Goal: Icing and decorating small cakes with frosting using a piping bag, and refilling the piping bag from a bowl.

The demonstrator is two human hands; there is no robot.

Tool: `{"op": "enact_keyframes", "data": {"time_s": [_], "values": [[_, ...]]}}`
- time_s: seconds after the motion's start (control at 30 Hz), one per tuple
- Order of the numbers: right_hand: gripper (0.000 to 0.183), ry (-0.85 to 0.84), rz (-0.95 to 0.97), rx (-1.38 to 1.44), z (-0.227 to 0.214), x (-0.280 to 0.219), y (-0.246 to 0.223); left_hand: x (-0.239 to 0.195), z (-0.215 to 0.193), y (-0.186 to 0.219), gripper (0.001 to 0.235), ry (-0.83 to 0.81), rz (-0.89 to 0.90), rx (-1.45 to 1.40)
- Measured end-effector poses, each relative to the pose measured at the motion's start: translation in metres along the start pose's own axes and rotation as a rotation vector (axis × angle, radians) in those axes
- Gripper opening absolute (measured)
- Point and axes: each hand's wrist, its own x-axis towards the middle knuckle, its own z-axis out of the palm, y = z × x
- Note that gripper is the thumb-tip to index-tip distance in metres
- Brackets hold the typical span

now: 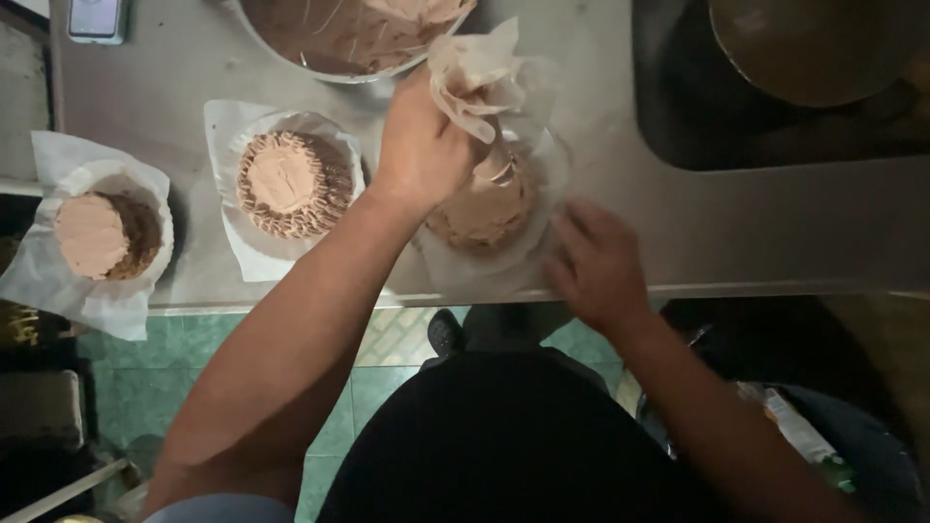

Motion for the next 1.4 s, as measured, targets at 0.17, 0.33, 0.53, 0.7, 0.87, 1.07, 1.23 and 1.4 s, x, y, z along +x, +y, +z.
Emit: {"op": "enact_keyframes", "data": {"time_s": [0.17, 0.33, 0.53, 0.7, 0.87, 1.07, 1.23, 1.4], "values": [[0.047, 0.074, -0.042, -0.011, -0.001, -0.001, -0.005, 0.005, -0.009, 0.022, 0.025, -0.075, -0.221, -0.028], [0.045, 0.02, -0.014, -0.043, -0.003, 0.0, -0.007, -0.013, -0.016, 0.016, 0.02, 0.118, -0.272, -0.239], [0.047, 0.098, -0.15, -0.117, 0.039, -0.027, 0.046, -0.043, -0.029, 0.037, 0.039, 0.296, -0.37, -0.373], [0.047, 0.043, -0.096, -0.108, 0.042, -0.041, 0.055, -0.07, -0.046, 0.043, 0.036, 0.337, -0.434, -0.487], [0.036, -0.103, 0.077, -0.075, 0.021, -0.031, 0.026, -0.116, -0.095, 0.037, 0.029, 0.408, -0.408, -0.564], [0.038, -0.087, 0.026, -0.202, 0.028, -0.034, 0.035, -0.18, -0.164, 0.031, 0.034, 0.619, -0.525, -0.493], [0.03, 0.045, -0.264, -0.248, 0.041, -0.034, 0.062, -0.238, -0.24, 0.018, 0.032, 0.802, -0.514, -0.28], [0.026, 0.009, -0.405, -0.044, 0.052, 0.016, -0.055, -0.288, -0.329, -0.016, 0.025, 1.048, -0.381, -0.212]]}}
